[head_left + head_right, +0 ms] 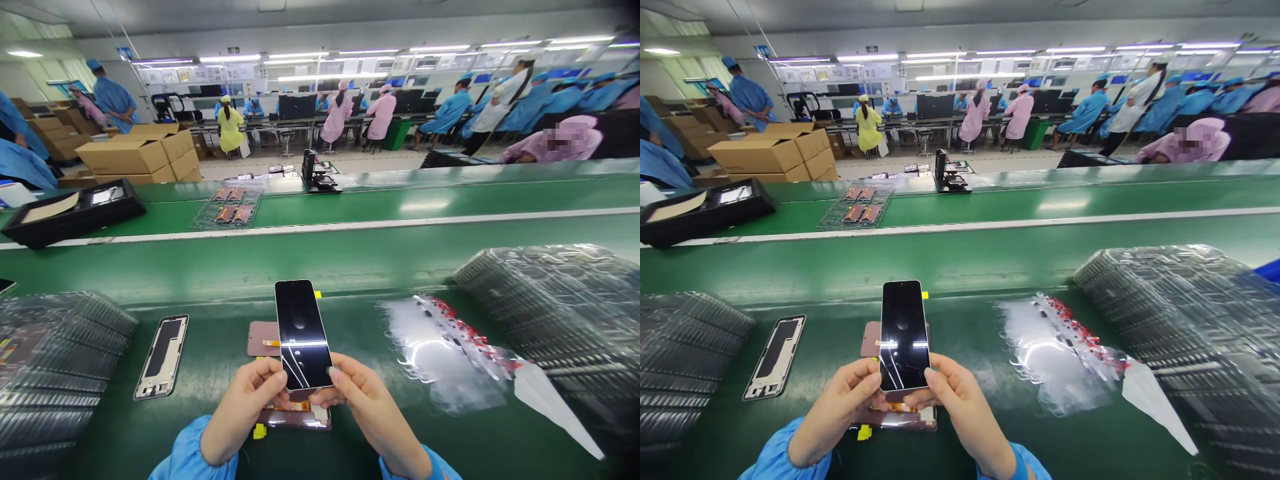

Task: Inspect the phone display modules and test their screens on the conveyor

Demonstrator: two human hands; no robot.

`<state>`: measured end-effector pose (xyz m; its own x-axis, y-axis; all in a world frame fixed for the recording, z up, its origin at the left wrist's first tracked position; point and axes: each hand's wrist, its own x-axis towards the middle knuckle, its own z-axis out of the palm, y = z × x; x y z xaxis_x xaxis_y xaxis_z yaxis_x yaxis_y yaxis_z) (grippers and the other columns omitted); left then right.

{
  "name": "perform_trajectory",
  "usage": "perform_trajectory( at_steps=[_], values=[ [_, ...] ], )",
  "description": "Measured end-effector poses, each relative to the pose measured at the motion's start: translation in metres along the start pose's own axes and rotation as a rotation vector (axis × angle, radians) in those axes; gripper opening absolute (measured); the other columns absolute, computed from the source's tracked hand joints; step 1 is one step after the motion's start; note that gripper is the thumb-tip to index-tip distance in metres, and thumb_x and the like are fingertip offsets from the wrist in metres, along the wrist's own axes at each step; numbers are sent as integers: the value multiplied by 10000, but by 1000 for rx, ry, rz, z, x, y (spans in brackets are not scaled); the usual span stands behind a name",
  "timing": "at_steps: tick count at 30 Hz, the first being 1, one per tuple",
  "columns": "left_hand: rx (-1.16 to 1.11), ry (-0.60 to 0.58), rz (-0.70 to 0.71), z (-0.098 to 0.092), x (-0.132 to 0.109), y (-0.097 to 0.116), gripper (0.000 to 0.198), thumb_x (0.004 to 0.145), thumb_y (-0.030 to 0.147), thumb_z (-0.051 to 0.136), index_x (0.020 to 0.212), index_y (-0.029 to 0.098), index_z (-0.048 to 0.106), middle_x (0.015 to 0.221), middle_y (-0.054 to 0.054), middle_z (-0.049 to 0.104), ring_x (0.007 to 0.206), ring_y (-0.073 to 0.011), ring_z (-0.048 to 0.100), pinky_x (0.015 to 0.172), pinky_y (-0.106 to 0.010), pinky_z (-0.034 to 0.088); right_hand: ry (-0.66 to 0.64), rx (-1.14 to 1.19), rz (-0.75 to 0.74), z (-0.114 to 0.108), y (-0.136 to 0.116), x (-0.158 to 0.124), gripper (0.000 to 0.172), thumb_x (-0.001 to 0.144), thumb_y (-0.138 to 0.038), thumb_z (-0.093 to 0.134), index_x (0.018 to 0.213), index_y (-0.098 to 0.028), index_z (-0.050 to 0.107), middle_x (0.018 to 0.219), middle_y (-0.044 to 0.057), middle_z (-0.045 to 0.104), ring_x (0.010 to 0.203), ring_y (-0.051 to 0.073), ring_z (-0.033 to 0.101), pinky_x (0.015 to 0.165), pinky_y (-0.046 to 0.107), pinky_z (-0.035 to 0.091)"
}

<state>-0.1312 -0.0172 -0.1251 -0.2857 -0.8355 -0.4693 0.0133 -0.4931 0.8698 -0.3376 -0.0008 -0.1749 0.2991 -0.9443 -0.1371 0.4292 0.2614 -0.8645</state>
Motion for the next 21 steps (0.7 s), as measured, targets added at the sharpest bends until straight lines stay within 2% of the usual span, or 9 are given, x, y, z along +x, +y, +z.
perform_trajectory(
  at_steps=[2,5,9,11,13,15,17,19,21],
  values=[
    [3,-9,12,0,-1,0,517,722,652,720,737,147,610,690,-7,613,645,-132,606,608,-242,512,16,5,-4,0,1,1,436,916,-519,655,1171,-165,656,839,68,774,758,205,749,744,310,573],
    [98,-36,83,-2,0,-5,515,680,634,764,772,138,661,688,-13,611,636,-131,580,584,-232,477,19,-1,-19,1,2,1,419,927,-512,642,1172,-172,653,844,62,770,758,203,748,743,305,567],
    [207,-6,132,-4,3,-14,466,734,592,738,664,151,605,593,-1,601,578,-121,545,578,-237,446,33,-44,-15,1,5,1,428,937,-510,628,1201,-173,634,870,71,770,776,212,749,761,321,565],
    [216,-12,130,-5,5,-13,460,773,584,704,648,158,584,589,-1,607,585,-125,554,585,-239,443,48,-66,-12,-1,5,1,460,930,-525,630,1222,-170,624,857,76,770,793,223,750,771,330,566],
    [246,-78,134,-8,7,-3,461,772,572,716,637,146,606,607,-10,629,597,-119,559,602,-234,438,63,-86,-7,-2,2,4,494,906,-547,651,1225,-170,628,851,78,770,797,230,749,763,330,568],
    [221,-181,156,-14,13,13,432,765,559,738,761,129,699,748,-46,703,694,-134,613,687,-239,468,73,-106,6,-2,0,8,520,867,-571,686,1205,-177,646,889,85,770,787,235,749,739,325,573],
    [102,-220,151,-23,26,31,474,790,554,719,1054,160,719,987,-84,736,851,-177,661,780,-271,503,51,-130,37,0,0,14,539,835,-588,710,1186,-182,662,931,94,770,782,239,749,724,324,577],
    [-27,-151,108,-35,46,47,511,832,503,690,1244,206,640,1108,-99,719,908,-203,678,768,-294,530,-10,-165,104,0,7,19,583,827,-619,697,1198,-171,658,871,102,774,780,253,747,734,343,584],
    [-43,-44,61,-48,71,58,430,835,369,705,1218,182,653,1014,-97,734,797,-184,684,677,-270,528,-36,-218,143,-4,20,24,688,804,-689,666,1243,-161,626,847,114,774,788,280,746,734,372,596]
  ],
)
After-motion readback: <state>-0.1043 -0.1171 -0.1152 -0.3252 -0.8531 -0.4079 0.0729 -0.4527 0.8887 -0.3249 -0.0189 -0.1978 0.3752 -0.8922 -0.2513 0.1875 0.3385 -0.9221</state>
